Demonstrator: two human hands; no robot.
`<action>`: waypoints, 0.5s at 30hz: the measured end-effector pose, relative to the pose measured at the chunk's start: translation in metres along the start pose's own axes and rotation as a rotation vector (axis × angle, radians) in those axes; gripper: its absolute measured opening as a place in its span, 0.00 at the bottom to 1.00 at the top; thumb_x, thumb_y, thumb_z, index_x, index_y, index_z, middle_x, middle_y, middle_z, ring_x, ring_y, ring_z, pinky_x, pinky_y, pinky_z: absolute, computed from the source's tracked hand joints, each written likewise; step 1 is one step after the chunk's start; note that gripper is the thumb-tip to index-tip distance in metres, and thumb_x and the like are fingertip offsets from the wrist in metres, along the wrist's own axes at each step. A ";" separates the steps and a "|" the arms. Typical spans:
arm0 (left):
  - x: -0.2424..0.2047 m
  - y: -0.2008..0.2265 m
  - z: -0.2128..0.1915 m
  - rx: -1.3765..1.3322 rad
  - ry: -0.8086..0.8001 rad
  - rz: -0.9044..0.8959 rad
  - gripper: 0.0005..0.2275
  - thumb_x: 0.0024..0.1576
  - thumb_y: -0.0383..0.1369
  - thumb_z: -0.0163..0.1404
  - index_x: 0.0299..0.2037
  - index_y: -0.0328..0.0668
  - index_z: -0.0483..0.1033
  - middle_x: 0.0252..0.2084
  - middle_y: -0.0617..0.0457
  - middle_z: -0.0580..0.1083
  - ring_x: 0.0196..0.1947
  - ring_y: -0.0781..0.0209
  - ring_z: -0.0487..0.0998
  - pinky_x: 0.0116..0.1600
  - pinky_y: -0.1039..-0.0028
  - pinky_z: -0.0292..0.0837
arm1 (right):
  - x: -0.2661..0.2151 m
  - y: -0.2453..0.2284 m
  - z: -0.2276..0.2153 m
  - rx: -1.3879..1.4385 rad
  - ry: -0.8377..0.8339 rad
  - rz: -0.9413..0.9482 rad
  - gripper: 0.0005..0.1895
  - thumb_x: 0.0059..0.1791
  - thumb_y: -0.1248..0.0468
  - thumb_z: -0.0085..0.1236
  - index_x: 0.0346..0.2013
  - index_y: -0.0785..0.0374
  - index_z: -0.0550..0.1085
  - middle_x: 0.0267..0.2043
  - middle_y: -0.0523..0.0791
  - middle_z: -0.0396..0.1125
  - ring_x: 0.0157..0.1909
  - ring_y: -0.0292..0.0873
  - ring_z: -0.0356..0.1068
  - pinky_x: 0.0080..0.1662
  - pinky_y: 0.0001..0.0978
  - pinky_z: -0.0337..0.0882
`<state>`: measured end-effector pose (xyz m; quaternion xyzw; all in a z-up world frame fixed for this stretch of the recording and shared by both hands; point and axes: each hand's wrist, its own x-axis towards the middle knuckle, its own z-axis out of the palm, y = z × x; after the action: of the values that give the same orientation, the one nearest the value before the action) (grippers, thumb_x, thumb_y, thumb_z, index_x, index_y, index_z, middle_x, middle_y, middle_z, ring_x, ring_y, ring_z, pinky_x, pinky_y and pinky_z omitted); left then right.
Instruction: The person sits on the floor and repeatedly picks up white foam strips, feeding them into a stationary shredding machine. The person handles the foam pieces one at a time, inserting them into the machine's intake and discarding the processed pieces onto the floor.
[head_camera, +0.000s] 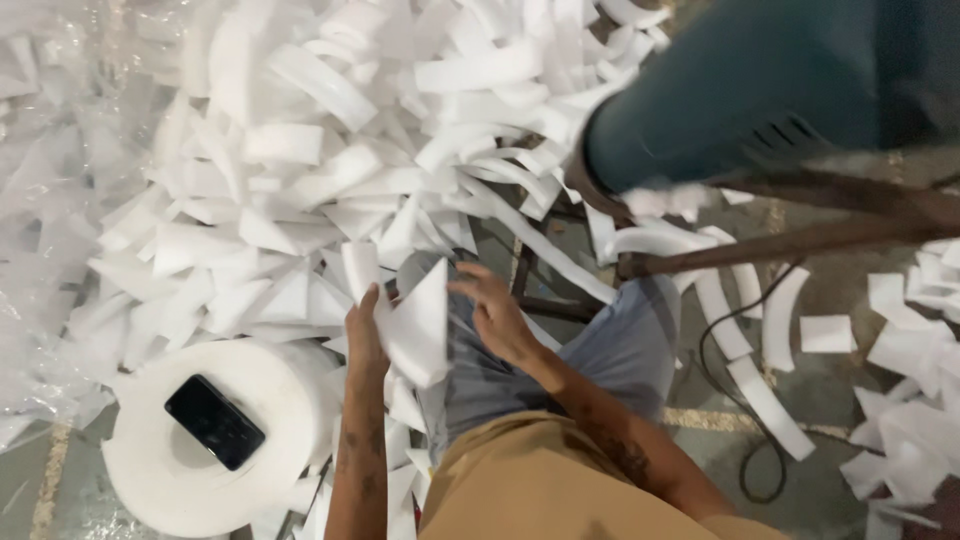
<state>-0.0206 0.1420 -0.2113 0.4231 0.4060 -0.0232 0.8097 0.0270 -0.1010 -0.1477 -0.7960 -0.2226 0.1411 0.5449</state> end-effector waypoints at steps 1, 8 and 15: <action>-0.001 -0.002 -0.011 0.017 0.043 0.061 0.23 0.61 0.44 0.51 0.50 0.24 0.75 0.43 0.41 0.76 0.41 0.52 0.78 0.48 0.65 0.75 | 0.016 0.013 0.006 -0.002 0.035 0.109 0.24 0.50 0.79 0.42 0.55 0.58 0.76 0.71 0.50 0.61 0.72 0.55 0.61 0.69 0.48 0.64; -0.012 -0.015 -0.046 -0.003 0.177 -0.128 0.24 0.62 0.48 0.49 0.44 0.25 0.78 0.39 0.42 0.77 0.37 0.51 0.77 0.46 0.65 0.73 | 0.116 0.082 0.064 -1.012 -0.567 0.051 0.15 0.49 0.67 0.49 0.46 0.54 0.79 0.79 0.50 0.39 0.77 0.55 0.41 0.69 0.49 0.50; -0.015 -0.025 -0.040 -0.011 0.177 -0.126 0.23 0.62 0.47 0.46 0.51 0.29 0.76 0.40 0.44 0.78 0.38 0.52 0.77 0.47 0.65 0.72 | 0.159 0.115 0.087 -1.008 -0.160 -0.415 0.14 0.53 0.62 0.48 0.48 0.63 0.78 0.73 0.45 0.55 0.73 0.53 0.52 0.69 0.53 0.54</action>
<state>-0.0654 0.1493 -0.2300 0.3925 0.5020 -0.0344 0.7699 0.1465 0.0146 -0.2839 -0.8846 -0.4556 -0.0330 0.0941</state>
